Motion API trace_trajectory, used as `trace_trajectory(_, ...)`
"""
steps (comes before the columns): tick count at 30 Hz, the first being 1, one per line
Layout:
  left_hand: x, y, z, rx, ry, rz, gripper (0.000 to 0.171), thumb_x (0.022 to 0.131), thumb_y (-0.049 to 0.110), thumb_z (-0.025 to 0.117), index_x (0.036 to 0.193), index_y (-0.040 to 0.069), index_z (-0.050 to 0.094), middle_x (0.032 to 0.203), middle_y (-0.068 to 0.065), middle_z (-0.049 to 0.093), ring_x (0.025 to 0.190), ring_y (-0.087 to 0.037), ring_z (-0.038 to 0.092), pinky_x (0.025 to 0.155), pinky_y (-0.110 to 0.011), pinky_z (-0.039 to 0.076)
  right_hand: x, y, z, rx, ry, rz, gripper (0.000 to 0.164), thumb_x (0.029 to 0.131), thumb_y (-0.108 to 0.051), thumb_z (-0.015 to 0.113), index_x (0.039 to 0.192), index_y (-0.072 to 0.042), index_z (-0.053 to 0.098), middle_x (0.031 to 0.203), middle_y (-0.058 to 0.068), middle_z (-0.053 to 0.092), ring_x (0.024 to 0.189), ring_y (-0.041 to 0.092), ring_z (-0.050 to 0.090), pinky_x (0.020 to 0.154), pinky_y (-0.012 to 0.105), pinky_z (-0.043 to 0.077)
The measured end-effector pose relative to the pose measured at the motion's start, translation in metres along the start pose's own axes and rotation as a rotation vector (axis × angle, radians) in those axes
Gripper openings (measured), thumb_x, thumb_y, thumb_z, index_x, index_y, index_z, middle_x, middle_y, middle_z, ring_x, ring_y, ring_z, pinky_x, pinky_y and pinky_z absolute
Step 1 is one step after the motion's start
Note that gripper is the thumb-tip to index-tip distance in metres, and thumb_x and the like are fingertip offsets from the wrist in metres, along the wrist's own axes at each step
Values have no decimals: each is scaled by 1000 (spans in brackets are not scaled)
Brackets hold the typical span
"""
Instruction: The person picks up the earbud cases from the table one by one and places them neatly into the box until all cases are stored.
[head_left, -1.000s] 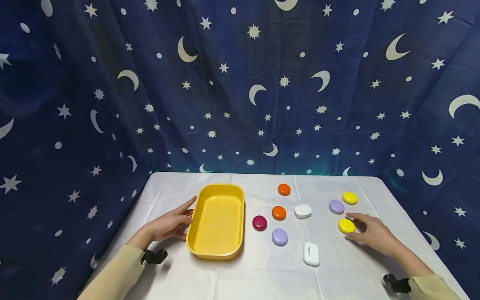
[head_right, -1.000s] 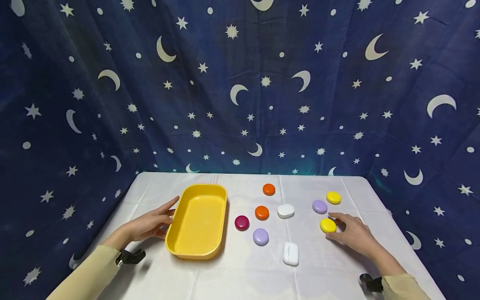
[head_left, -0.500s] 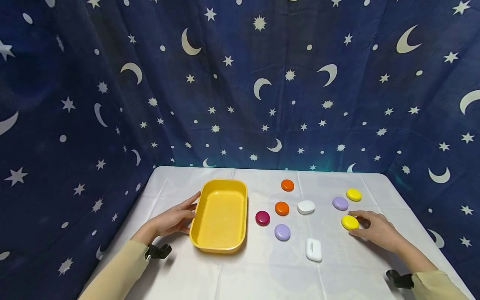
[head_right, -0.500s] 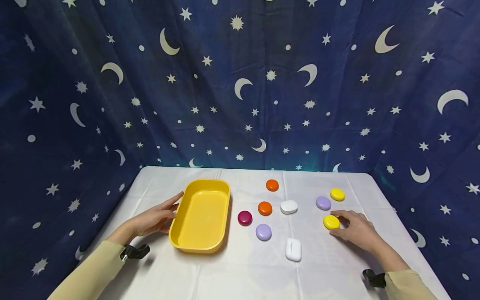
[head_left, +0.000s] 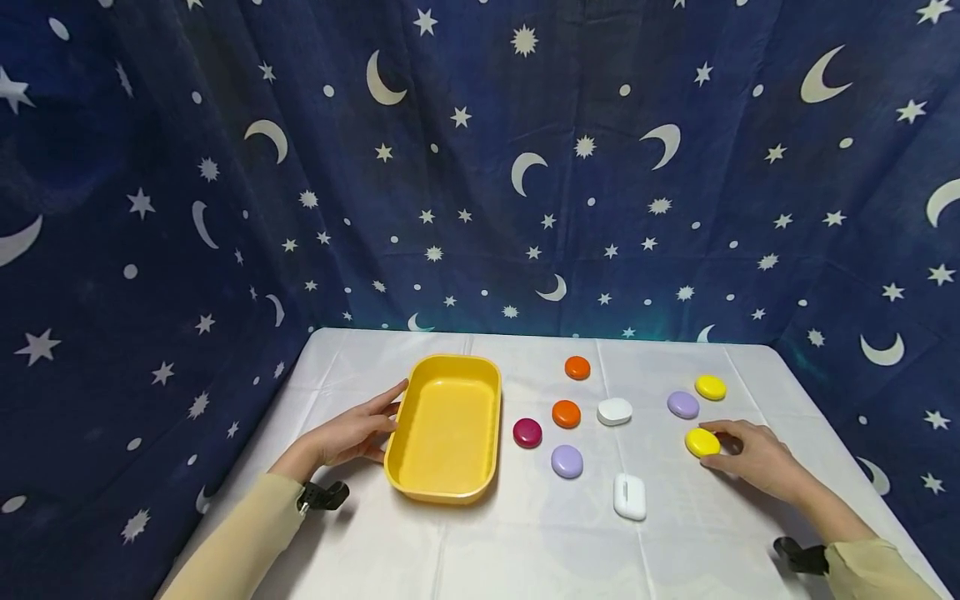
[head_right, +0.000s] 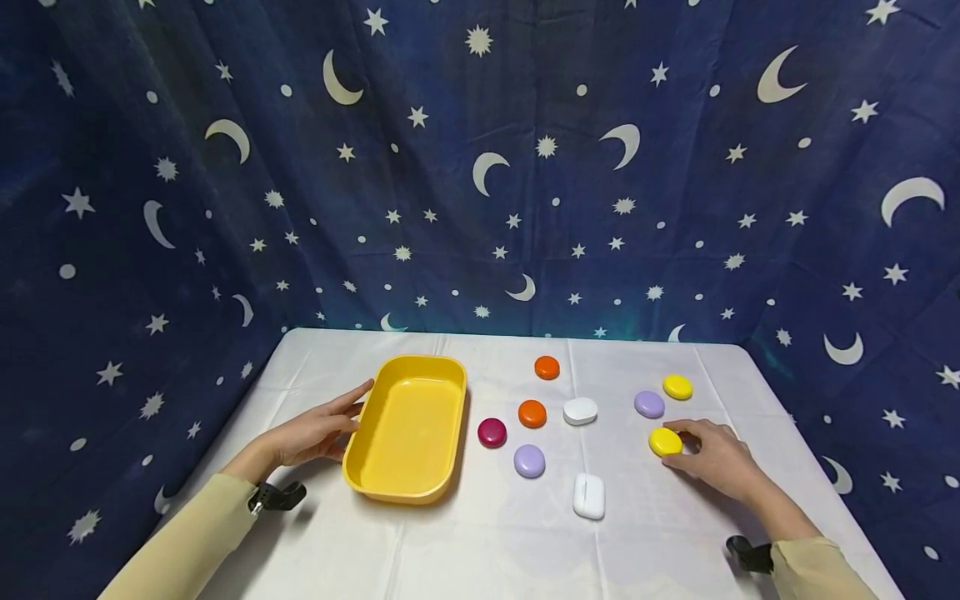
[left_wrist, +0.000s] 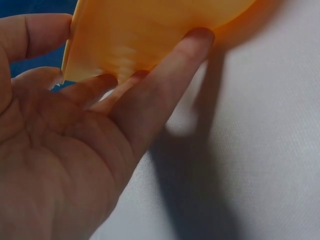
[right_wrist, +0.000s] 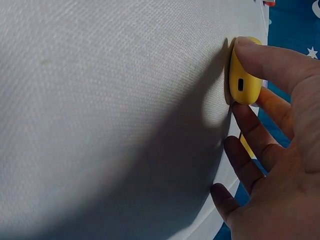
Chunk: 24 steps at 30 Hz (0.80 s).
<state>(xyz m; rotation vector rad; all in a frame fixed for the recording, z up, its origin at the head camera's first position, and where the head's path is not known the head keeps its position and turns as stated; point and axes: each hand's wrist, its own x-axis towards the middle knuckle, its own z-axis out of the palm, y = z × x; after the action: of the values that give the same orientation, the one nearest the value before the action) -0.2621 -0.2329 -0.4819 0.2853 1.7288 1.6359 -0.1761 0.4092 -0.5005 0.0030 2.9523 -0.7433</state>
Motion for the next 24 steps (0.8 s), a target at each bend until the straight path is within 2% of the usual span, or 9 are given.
trace_trajectory(7, 1, 1, 0, -3, 8, -10, 79, 105, 9, 48, 166, 36, 5, 170, -16, 10, 132, -36, 52, 90, -51, 56, 2, 0, 0, -8, 13, -3, 72, 83, -41, 84, 135, 3, 61, 126, 29, 61, 110, 44, 53, 90, 67, 42)
trace_trajectory(24, 0, -2, 5, 4, 44, -25, 80, 103, 10, 48, 166, 37, 6, 170, -18, 8, 131, -37, 53, 91, -52, 56, 1, 1, 3, 6, 25, -40, 69, 81, -38, 85, 129, 6, 64, 121, 26, 64, 107, 41, 56, 91, 64, 45)
